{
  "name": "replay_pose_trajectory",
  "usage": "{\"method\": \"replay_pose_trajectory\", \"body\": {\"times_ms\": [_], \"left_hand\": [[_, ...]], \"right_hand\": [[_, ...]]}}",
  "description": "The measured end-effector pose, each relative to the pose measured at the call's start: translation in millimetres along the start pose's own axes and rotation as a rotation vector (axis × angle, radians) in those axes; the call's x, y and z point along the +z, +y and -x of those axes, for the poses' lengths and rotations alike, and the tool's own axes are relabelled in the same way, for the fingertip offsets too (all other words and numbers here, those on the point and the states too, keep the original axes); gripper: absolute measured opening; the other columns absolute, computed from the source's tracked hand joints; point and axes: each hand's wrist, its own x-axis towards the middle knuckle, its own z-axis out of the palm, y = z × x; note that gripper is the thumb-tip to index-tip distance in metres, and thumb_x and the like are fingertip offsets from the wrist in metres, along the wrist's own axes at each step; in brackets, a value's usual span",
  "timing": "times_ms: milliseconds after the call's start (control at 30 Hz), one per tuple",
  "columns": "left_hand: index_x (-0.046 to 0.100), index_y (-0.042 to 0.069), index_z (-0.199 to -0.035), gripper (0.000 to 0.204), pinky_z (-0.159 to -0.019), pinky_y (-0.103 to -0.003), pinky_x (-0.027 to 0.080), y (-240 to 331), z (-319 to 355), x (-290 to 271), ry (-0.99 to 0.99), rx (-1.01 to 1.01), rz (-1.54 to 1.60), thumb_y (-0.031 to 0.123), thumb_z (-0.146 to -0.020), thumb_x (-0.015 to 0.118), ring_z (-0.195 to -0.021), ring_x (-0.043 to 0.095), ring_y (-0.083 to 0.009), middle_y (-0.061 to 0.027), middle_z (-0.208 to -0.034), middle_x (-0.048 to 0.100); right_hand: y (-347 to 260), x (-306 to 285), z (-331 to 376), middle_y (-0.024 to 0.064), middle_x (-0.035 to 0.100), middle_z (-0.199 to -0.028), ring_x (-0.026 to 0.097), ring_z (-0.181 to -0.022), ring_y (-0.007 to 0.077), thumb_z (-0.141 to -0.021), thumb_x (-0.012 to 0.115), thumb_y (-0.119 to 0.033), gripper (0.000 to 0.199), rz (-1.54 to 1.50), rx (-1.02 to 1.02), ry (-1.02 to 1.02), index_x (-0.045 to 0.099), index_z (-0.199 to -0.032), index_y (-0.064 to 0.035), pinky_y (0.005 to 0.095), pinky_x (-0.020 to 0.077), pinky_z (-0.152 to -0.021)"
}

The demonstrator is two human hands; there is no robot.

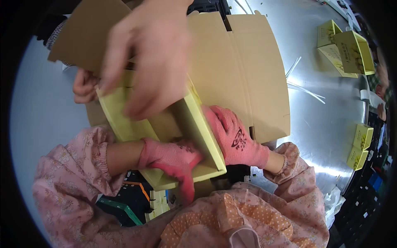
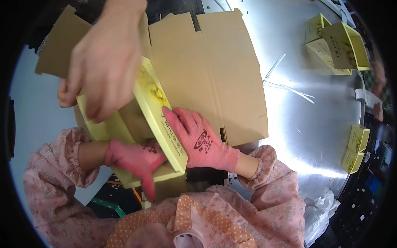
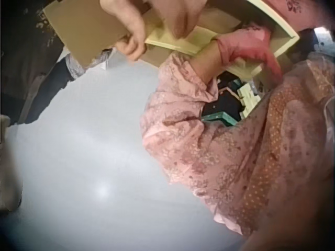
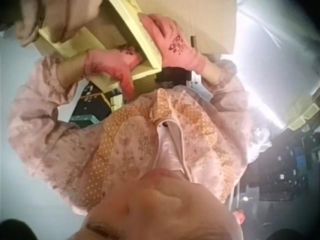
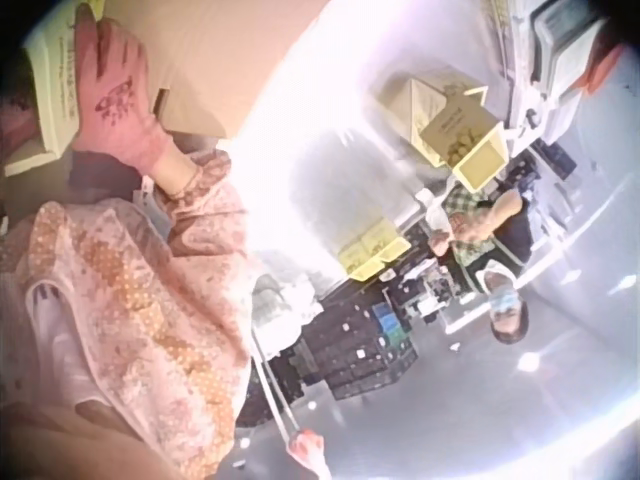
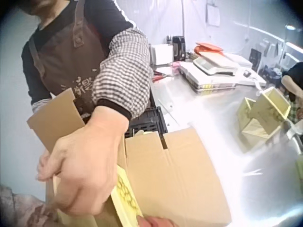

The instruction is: The person folds flat cardboard pieces into small yellow boxes by hand, aligning flaps and tucking tabs to form the box shape. They repeat this process multiple times, placing each completed box aside on the table.

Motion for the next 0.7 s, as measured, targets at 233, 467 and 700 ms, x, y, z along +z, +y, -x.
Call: {"method": "replay_pose_trajectory", "body": {"times_ms": [233, 467, 700], "left_hand": [[0.054, 0.003, -0.126, 0.062, -0.102, -0.041, 0.038, 5.6, 17.6, 29.1, 0.394, 0.062, -0.539, 0.033, -0.075, 0.073, -0.118, 0.051, -0.0261, -0.0138, -0.123, 0.056], [0.054, 0.001, -0.123, 0.042, -0.099, -0.041, 0.042, -61.5, 40.2, 121.4, 1.482, 0.524, -0.959, 0.02, -0.086, 0.062, -0.113, 0.053, -0.0289, -0.0131, -0.123, 0.055], [0.037, 0.001, -0.14, 0.057, -0.095, -0.035, 0.045, -189.3, -110.9, 149.6, 1.781, 0.732, 0.453, 0.021, -0.09, 0.055, -0.109, 0.054, -0.0232, -0.0122, -0.136, 0.047]], "right_hand": [[-47.7, -57.0, -8.8, 0.0284, 0.038, -0.138, 0.044, -0.126, 0.0409, -0.063, 0.077, -0.017, 0.083, -0.115, -0.382, 0.103, 0.043, -0.136, 0.0009, 0.0483, 0.0362, -0.105], [-92.0, -44.3, -26.7, 0.0128, 0.059, -0.104, 0.06, -0.094, 0.0254, -0.082, 0.055, -0.022, 0.055, 0.619, -0.395, -0.592, 0.05, -0.129, 0.0057, 0.0319, 0.0477, -0.074], [-92.6, -11.6, -78.3, 0.0215, 0.054, -0.12, 0.054, -0.114, 0.0373, -0.075, 0.061, -0.029, 0.07, 0.315, -0.093, -1.288, 0.043, -0.135, 0.0028, 0.0449, 0.0458, -0.095]]}}
